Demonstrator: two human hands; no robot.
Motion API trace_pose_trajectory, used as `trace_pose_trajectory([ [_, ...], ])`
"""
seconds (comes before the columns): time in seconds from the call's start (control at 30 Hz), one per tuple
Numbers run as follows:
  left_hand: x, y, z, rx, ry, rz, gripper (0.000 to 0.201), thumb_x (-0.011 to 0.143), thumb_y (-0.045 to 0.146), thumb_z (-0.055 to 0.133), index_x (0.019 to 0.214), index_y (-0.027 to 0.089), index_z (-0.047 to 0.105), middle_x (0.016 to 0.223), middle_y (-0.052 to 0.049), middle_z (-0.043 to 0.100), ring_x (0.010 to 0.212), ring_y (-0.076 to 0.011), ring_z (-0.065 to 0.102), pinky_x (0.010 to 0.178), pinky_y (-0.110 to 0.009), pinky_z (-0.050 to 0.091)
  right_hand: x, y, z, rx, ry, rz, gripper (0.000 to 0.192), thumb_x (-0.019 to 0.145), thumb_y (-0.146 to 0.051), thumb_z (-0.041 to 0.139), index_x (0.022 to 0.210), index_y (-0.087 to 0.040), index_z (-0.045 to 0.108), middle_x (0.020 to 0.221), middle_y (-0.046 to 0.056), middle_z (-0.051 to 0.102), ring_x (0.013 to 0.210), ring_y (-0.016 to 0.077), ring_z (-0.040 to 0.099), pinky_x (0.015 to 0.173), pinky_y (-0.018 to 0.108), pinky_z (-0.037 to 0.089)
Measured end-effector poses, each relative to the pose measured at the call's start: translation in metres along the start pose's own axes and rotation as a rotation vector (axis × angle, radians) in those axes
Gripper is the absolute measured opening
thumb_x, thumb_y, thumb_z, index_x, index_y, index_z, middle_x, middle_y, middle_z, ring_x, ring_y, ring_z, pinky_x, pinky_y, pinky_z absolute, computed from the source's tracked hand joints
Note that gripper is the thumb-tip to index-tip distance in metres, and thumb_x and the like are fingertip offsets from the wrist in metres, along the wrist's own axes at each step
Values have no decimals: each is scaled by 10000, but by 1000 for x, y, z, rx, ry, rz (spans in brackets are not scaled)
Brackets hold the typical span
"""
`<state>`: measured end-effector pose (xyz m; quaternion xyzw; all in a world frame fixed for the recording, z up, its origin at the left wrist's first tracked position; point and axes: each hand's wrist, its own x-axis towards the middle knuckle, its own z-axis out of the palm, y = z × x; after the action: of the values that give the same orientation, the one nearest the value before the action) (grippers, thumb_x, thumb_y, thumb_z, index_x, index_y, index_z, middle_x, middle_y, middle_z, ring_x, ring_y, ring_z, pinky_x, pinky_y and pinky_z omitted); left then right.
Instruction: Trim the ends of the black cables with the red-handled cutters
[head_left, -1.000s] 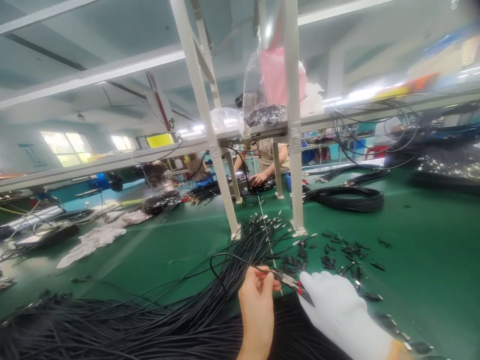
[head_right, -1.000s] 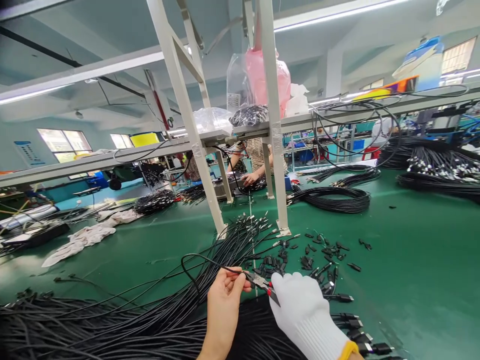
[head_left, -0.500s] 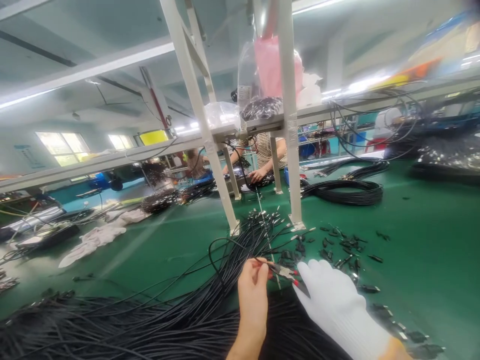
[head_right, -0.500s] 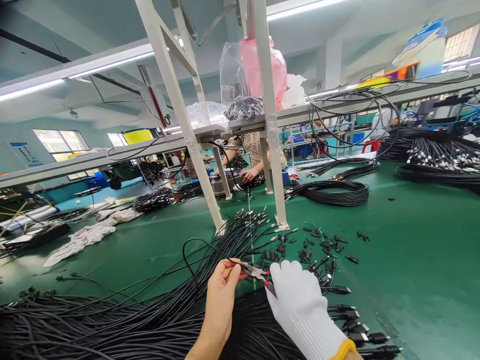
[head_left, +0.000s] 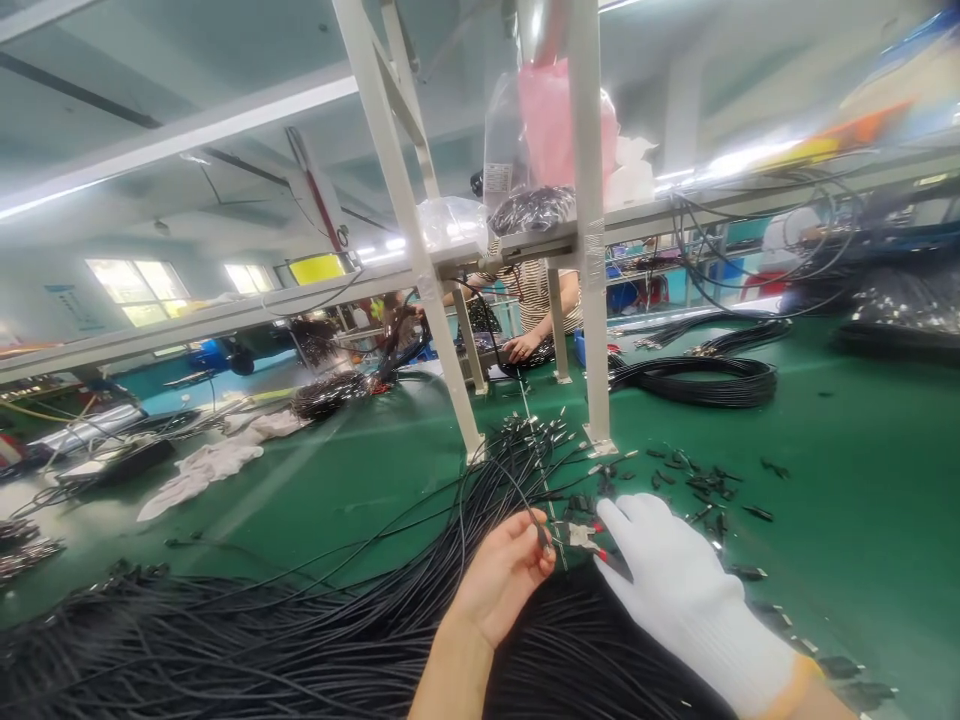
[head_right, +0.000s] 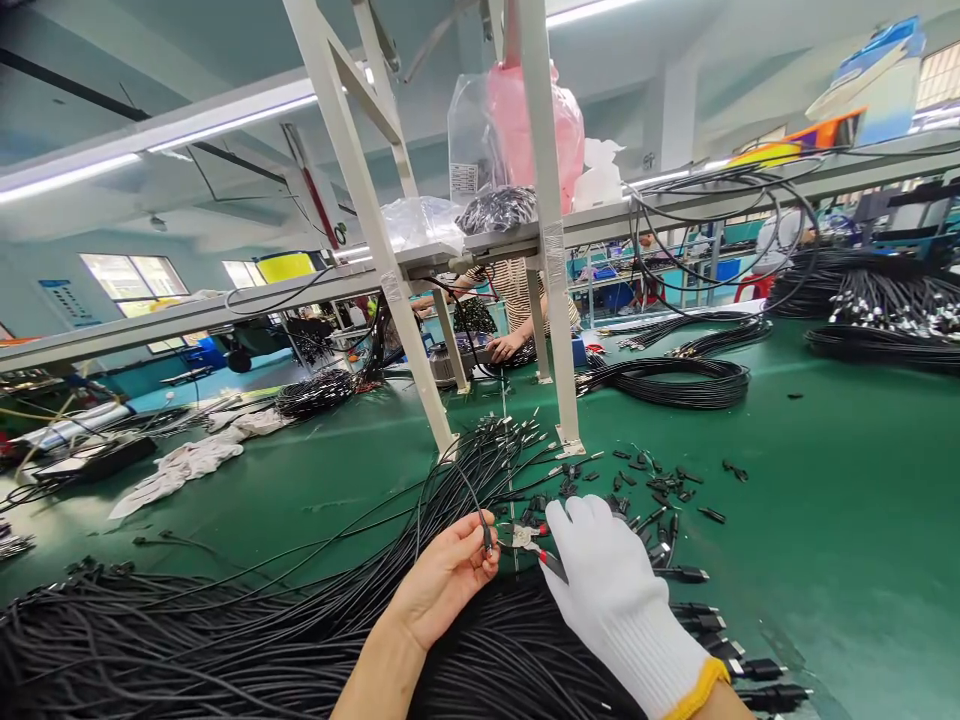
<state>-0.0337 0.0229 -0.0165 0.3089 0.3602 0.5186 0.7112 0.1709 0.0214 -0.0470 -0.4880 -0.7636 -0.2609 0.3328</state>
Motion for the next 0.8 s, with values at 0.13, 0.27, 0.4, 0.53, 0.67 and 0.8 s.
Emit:
trace_pose_trajectory([
  [0.13,-2,0,2,13,-25,-9,505,506,315,1017,886,102,762,705,-22,670,596,-88,568,620,-230,440,0,1,-1,9,13,-46,376,781,-227,645,1144,-137,601,964,101,634,874,274,597,661,370,526],
  [0.27,-2,1,3,36,-33,-2,496,526,315,1011,900,90,774,706,-28,671,600,-90,563,634,-238,436,0,3,-1,7,28,-77,394,779,-234,640,1153,-120,595,995,130,641,883,291,590,645,381,532],
  [0.4,-3,0,3,52,-33,7,491,530,315,1008,900,87,779,704,-28,671,600,-90,557,637,-241,427,-1,3,1,0,68,-80,396,793,-220,620,1170,-104,586,1012,146,643,932,310,587,673,396,543],
  [0.53,-3,-1,3,61,-29,8,484,531,319,1006,894,91,781,705,-27,671,593,-88,557,631,-241,418,0,2,2,-9,100,-93,416,792,-224,604,1187,-98,579,1026,154,640,947,313,581,685,401,547],
  [0.67,-3,0,2,66,-33,20,482,534,327,1004,888,87,781,710,-29,668,592,-86,553,623,-240,411,0,3,2,-18,90,-112,421,797,-215,594,1199,-92,578,1040,157,640,951,308,580,701,399,548],
  [0.8,-3,0,-1,74,-43,25,448,584,310,984,918,90,782,723,-29,667,612,-88,561,648,-243,423,0,4,2,0,42,-106,435,813,-206,598,1231,-91,569,1068,158,644,1007,320,581,749,420,544],
])
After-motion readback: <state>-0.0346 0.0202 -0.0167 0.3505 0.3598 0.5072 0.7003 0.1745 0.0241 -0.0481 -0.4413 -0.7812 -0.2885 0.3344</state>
